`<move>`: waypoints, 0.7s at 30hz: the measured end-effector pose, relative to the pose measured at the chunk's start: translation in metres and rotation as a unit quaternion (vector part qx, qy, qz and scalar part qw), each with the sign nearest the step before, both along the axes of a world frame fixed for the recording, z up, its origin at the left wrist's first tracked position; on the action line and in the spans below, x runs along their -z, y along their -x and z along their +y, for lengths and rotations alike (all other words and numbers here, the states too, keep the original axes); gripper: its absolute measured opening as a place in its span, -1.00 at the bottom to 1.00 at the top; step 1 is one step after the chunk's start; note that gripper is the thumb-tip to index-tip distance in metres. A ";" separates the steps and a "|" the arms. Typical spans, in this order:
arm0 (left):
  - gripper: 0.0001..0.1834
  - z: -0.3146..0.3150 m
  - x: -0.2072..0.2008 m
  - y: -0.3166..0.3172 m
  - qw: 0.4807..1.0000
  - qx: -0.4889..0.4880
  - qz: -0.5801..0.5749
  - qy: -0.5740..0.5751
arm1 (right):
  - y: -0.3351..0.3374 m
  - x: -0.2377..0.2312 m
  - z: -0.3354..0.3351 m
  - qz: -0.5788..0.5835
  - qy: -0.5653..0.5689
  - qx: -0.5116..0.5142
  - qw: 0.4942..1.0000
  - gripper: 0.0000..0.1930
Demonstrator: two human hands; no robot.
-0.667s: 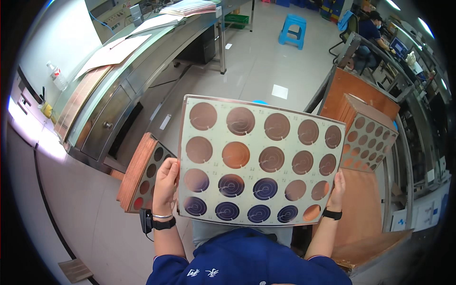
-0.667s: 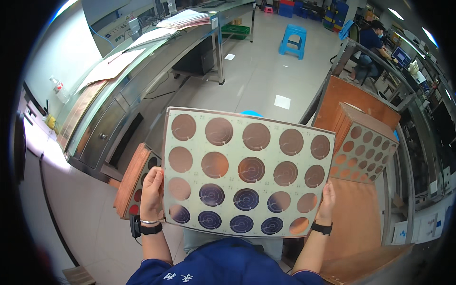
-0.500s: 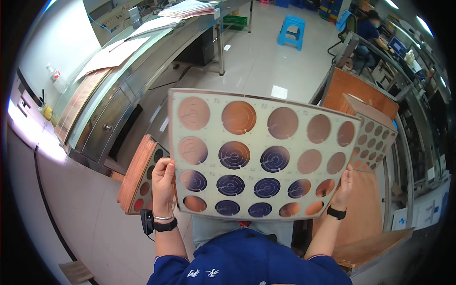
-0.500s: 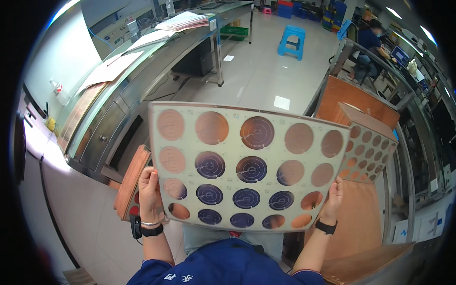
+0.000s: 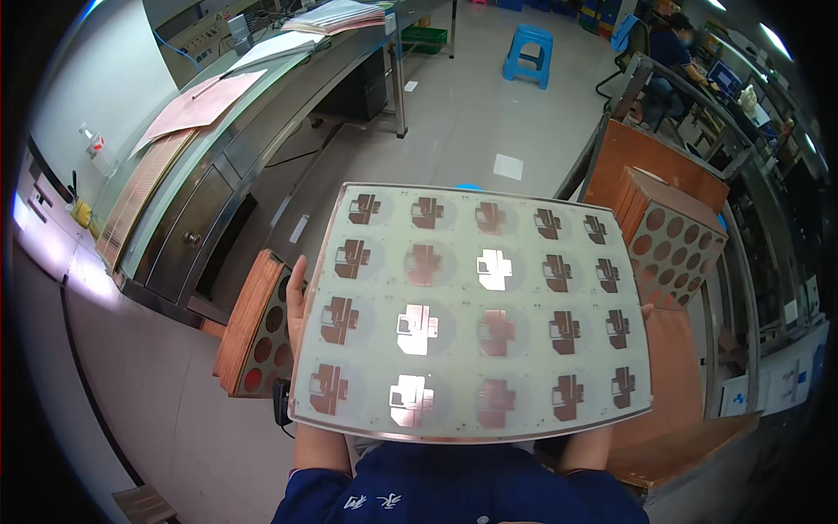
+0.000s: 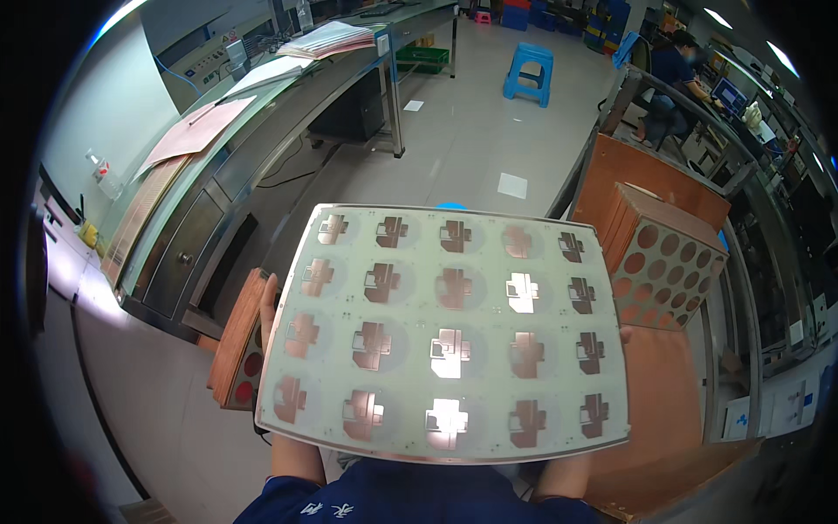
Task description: Inspecting and flipping large industrial plates or PCBs for quality control and organization.
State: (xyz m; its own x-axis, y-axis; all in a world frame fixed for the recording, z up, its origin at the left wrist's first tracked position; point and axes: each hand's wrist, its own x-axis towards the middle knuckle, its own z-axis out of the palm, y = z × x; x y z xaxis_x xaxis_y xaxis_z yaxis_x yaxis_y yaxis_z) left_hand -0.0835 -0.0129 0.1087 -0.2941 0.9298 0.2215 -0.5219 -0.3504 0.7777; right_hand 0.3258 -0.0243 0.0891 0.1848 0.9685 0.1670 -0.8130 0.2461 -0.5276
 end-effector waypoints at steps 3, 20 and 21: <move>-0.61 0.013 0.003 0.011 0.942 0.116 -0.251 0.190 | 0.005 -0.010 -0.009 0.006 0.071 -0.012 0.997 -0.54; -0.49 -0.021 0.036 -0.089 0.939 0.239 -0.244 0.042 | 0.075 0.033 -0.004 -0.031 0.097 -0.051 0.994 -0.56; -0.49 -0.022 0.031 -0.099 0.956 0.208 -0.197 0.071 | 0.082 0.033 -0.007 -0.032 0.099 -0.045 0.994 -0.55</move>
